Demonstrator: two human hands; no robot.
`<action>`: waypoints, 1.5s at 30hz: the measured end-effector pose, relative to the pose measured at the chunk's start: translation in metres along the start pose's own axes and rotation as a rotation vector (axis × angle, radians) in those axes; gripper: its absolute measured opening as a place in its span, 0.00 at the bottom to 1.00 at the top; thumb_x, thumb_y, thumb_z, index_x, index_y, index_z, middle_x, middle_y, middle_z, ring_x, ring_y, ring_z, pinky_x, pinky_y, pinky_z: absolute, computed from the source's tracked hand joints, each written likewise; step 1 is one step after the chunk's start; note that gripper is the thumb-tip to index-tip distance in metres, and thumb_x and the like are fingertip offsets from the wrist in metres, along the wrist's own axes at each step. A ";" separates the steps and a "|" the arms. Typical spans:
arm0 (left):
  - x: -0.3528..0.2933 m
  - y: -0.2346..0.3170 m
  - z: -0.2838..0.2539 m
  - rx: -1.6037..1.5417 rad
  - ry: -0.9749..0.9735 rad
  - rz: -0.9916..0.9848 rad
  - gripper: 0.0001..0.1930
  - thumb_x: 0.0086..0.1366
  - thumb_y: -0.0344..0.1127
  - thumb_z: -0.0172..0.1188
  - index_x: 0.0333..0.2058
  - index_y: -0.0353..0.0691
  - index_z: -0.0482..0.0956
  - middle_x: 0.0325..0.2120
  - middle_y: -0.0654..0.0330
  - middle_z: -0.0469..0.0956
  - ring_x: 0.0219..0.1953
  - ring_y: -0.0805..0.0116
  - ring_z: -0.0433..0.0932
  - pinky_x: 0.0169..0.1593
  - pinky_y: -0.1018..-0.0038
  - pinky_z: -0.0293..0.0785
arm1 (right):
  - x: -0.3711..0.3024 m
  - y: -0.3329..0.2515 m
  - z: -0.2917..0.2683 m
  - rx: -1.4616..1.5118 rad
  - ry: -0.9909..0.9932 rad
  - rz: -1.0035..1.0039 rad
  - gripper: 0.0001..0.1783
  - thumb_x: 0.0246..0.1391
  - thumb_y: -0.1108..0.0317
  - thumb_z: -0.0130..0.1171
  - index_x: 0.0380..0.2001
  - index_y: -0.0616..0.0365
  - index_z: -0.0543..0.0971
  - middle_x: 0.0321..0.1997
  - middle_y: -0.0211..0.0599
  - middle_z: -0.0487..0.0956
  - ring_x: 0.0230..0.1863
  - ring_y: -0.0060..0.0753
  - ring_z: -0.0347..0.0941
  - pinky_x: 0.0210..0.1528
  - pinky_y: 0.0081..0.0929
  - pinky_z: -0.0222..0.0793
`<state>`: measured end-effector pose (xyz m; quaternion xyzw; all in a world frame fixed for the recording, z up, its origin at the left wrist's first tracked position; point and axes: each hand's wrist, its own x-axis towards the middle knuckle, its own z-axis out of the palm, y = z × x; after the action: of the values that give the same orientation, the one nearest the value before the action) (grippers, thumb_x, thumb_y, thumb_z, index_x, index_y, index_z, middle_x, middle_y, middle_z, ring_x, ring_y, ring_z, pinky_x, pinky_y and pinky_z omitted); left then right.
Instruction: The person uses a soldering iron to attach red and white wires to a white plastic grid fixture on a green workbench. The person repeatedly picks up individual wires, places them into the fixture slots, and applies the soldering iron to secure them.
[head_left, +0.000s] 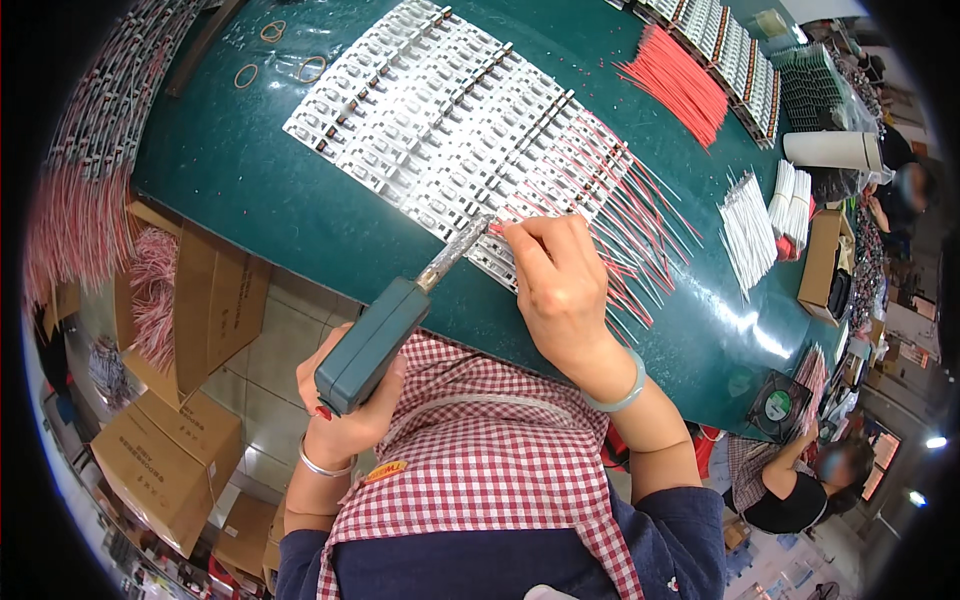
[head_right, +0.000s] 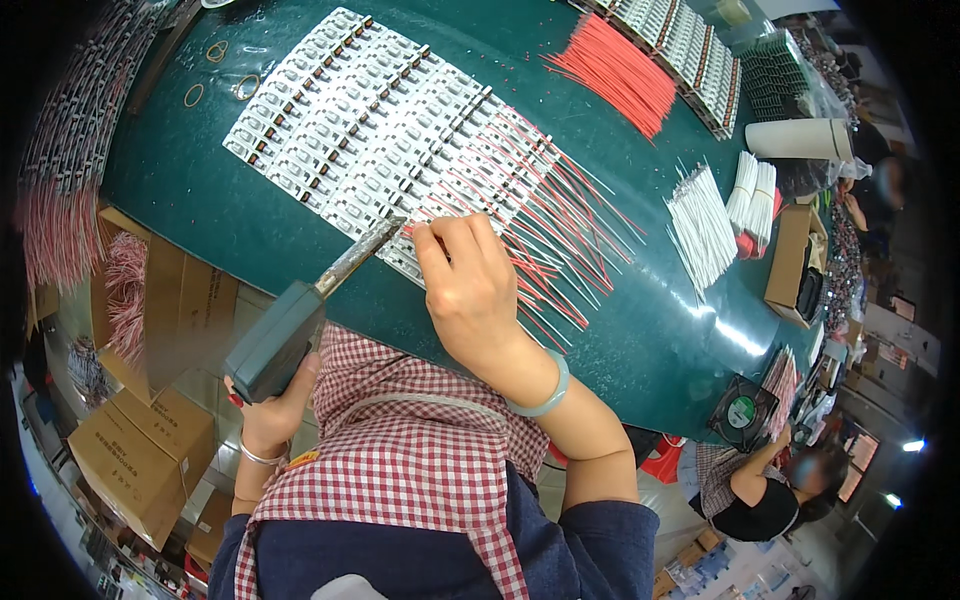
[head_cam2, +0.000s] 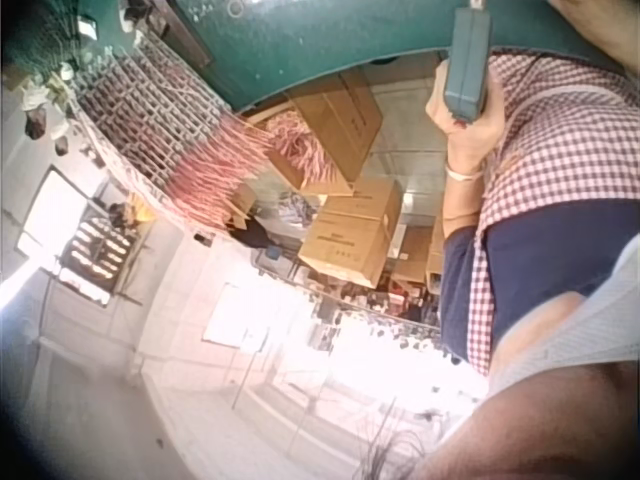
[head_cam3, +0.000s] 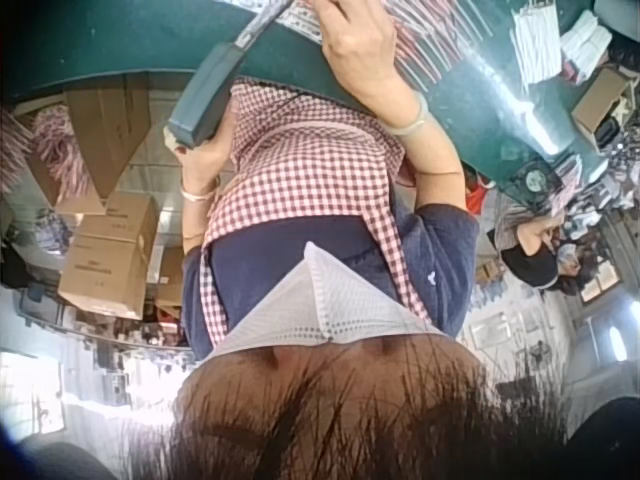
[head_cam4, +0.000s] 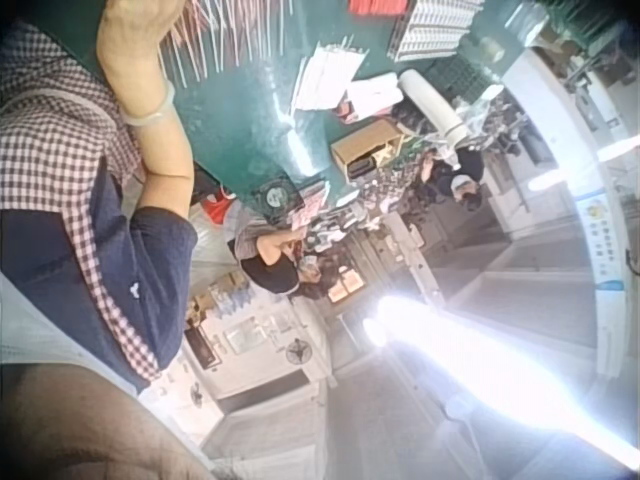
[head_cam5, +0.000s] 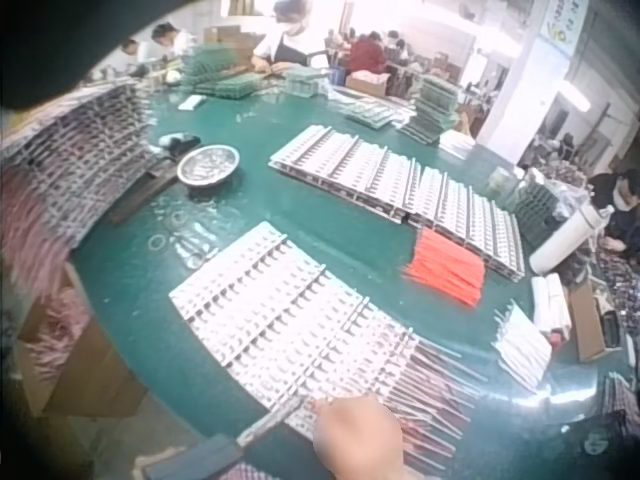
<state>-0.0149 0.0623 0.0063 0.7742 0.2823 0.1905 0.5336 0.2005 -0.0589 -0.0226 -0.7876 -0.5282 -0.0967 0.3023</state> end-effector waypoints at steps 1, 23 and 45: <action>0.000 0.000 0.000 0.006 -0.003 0.002 0.13 0.52 0.20 0.67 0.39 0.27 0.82 0.33 0.53 0.82 0.30 0.68 0.81 0.35 0.77 0.76 | 0.001 -0.001 -0.001 -0.001 -0.003 0.010 0.16 0.40 0.83 0.65 0.37 0.66 0.82 0.34 0.39 0.77 0.34 0.38 0.72 0.33 0.32 0.71; -0.002 0.001 0.001 0.054 0.030 0.020 0.11 0.51 0.21 0.67 0.36 0.29 0.83 0.30 0.53 0.82 0.27 0.66 0.81 0.32 0.77 0.76 | 0.005 -0.002 -0.005 -0.041 -0.063 -0.050 0.10 0.44 0.79 0.63 0.34 0.68 0.80 0.33 0.40 0.74 0.34 0.39 0.69 0.33 0.31 0.69; -0.011 0.000 -0.005 0.035 0.046 0.027 0.15 0.52 0.22 0.68 0.40 0.26 0.82 0.33 0.52 0.83 0.30 0.66 0.81 0.35 0.76 0.76 | -0.005 -0.011 -0.002 0.019 0.004 -0.012 0.16 0.40 0.82 0.63 0.38 0.68 0.81 0.34 0.39 0.76 0.34 0.38 0.71 0.32 0.31 0.70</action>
<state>-0.0267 0.0586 0.0077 0.7827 0.2871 0.2103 0.5106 0.1890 -0.0609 -0.0194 -0.7814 -0.5330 -0.0950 0.3103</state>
